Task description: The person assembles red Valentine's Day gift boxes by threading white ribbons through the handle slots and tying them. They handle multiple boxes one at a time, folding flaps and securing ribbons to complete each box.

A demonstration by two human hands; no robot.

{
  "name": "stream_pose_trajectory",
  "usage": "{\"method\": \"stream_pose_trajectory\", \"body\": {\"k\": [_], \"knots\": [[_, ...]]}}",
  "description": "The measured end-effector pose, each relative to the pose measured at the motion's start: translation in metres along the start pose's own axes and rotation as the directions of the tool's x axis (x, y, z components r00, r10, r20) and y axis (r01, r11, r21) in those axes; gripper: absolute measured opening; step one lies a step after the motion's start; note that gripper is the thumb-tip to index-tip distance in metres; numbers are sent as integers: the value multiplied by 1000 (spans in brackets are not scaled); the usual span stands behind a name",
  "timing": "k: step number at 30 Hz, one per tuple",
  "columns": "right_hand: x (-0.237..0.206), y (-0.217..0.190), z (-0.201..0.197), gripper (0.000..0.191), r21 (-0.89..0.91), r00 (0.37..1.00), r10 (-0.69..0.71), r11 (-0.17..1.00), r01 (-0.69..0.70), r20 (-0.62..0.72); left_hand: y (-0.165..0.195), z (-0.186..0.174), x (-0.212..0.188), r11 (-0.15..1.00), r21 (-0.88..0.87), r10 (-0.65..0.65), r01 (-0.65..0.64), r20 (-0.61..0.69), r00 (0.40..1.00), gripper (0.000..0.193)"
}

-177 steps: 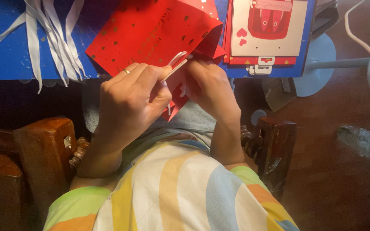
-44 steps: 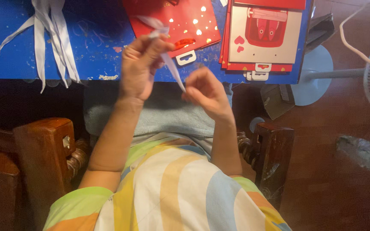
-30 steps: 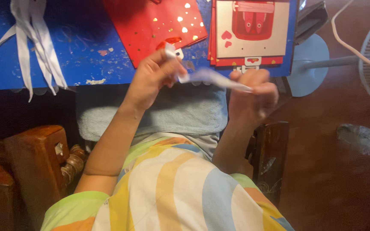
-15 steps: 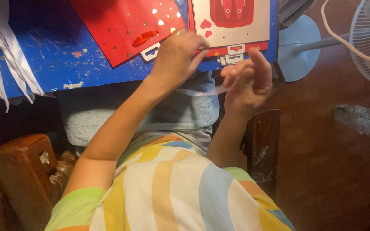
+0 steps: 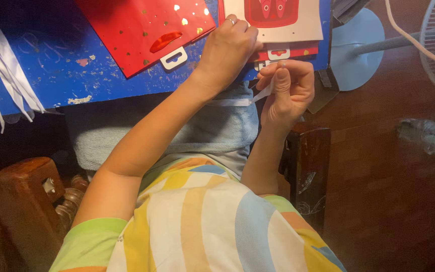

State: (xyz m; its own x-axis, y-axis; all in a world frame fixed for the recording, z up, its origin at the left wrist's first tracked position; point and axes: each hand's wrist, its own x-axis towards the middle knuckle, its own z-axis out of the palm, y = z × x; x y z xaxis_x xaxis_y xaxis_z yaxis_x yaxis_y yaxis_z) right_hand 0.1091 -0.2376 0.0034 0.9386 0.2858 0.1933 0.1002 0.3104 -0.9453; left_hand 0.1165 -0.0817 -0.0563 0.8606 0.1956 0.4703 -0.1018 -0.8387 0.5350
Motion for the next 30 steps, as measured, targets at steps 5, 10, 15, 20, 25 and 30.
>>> {"method": "stream_pose_trajectory", "body": {"k": [5,10,15,20,25,30], "knots": [[3,6,2,17,47,999,-43,998,42,10,-10,-6,12,987,-156,-44,40,-25,999,18],[8,16,0,10,46,996,-34,998,38,-80,-8,-35,17,936,-336,-149,105,-108,983,15],[5,21,7,8,-157,983,-126,982,105,-135,13,-77,0,902,-396,-223,170,-91,971,16],[-6,10,26,9,-626,857,-515,664,409,12,39,-117,-16,741,-626,-271,244,53,961,13],[-9,-8,36,9,-527,806,-592,689,498,-12,59,-142,-27,458,-795,-315,398,273,909,13],[-21,-15,42,13,-484,787,-616,695,532,-21,67,-170,-43,469,-808,-310,357,228,923,10]]}}
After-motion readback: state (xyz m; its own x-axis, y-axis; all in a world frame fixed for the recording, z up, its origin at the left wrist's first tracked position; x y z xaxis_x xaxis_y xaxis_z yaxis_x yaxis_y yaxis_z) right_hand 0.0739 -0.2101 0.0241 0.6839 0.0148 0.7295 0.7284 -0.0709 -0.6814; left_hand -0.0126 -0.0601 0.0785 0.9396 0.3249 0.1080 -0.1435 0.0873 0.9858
